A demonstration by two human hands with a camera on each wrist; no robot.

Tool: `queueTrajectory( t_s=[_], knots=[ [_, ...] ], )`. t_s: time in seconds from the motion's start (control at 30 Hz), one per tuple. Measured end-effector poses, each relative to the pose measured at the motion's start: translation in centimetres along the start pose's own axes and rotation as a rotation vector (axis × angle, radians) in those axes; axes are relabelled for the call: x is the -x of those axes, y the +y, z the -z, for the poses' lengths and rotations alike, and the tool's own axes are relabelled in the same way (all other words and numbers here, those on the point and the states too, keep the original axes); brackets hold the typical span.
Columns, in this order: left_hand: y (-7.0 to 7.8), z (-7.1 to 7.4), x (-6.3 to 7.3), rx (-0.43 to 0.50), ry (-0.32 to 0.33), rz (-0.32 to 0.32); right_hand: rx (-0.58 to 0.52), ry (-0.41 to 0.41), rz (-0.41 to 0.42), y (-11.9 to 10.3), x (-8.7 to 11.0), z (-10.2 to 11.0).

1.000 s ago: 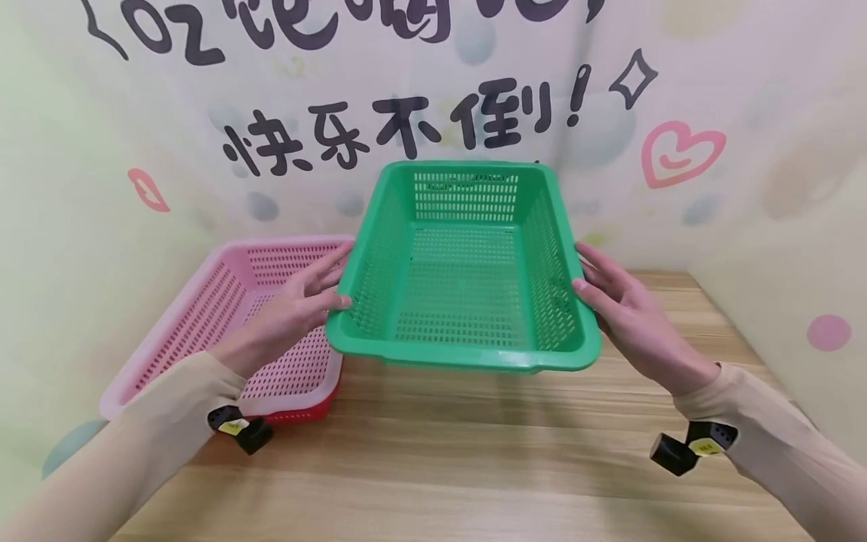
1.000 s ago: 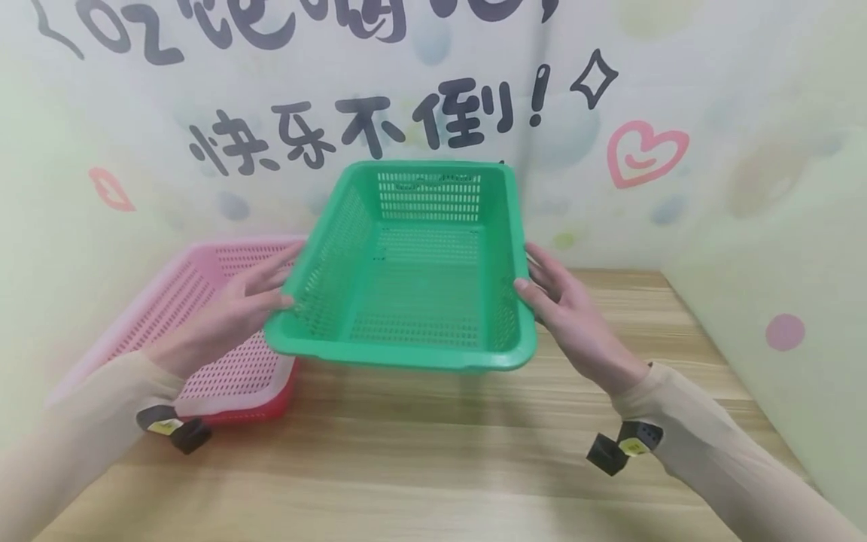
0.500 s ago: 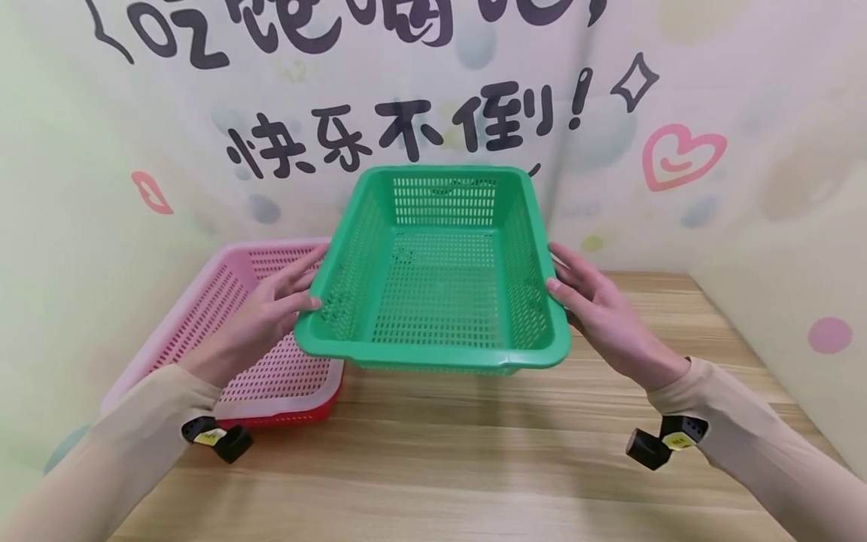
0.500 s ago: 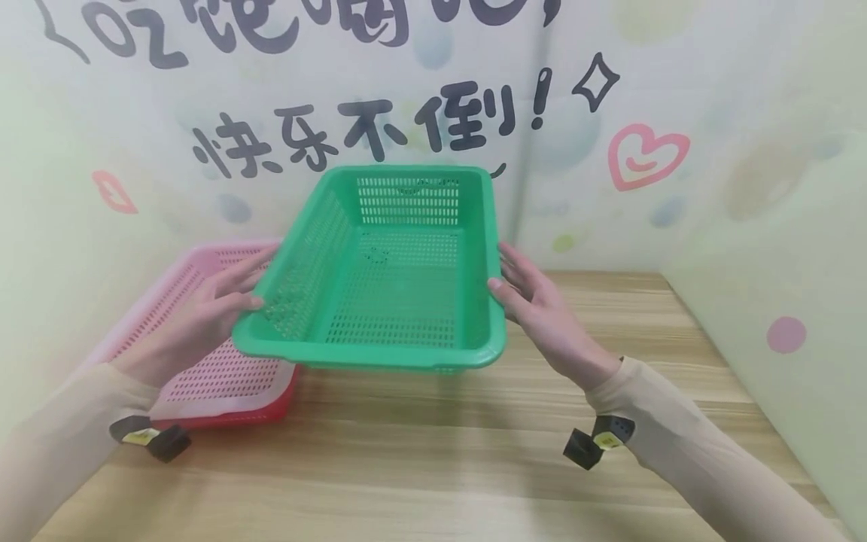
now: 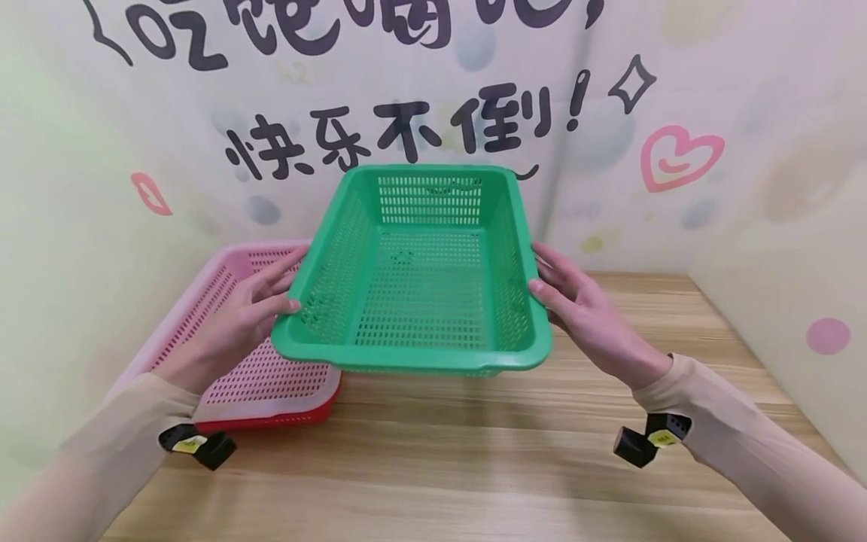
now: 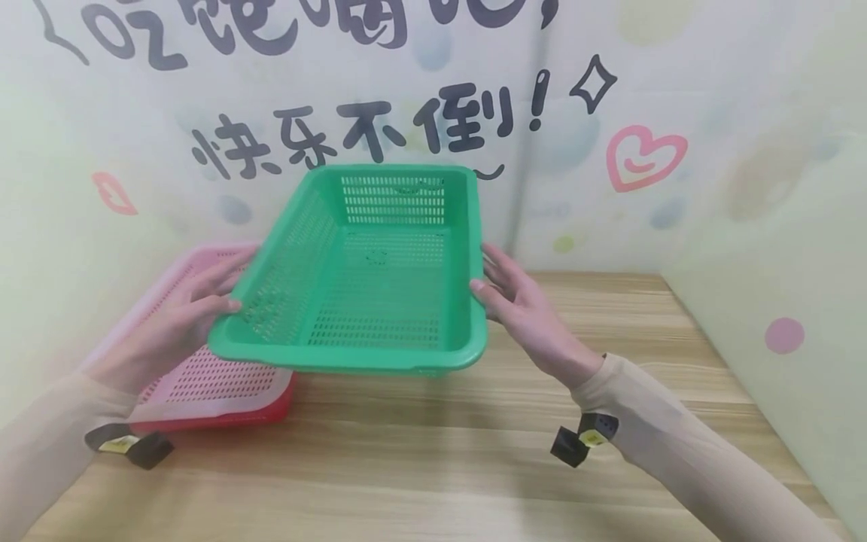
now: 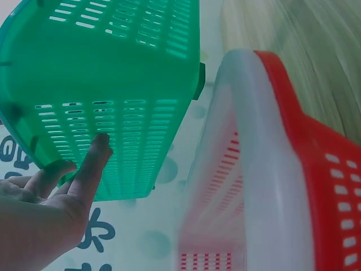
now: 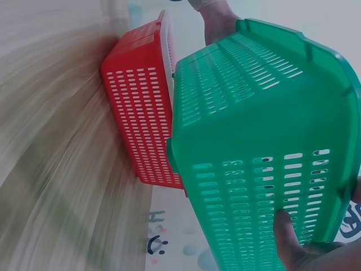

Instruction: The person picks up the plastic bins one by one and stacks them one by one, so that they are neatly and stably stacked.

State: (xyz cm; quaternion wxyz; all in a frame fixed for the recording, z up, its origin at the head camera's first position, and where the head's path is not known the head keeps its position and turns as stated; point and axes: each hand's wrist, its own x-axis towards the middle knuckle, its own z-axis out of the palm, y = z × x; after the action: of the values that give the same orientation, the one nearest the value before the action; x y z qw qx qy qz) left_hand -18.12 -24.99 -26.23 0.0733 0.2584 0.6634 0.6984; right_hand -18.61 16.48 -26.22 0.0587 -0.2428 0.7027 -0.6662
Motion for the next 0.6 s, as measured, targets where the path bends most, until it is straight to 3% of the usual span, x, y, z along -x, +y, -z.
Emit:
queueTrajectory(
  t_s=[0.27, 0.6],
  knots=[
    [0.7, 1.2, 0.7, -0.017, 0.001, -0.012, 0.029, -0.015, -0.006, -0.5, -0.8, -0.8],
    [0.6, 2.4, 1.8, -0.031, 0.023, -0.046, 0.038, -0.03, -0.018, -0.3, -1.6, -1.9]
  ],
)
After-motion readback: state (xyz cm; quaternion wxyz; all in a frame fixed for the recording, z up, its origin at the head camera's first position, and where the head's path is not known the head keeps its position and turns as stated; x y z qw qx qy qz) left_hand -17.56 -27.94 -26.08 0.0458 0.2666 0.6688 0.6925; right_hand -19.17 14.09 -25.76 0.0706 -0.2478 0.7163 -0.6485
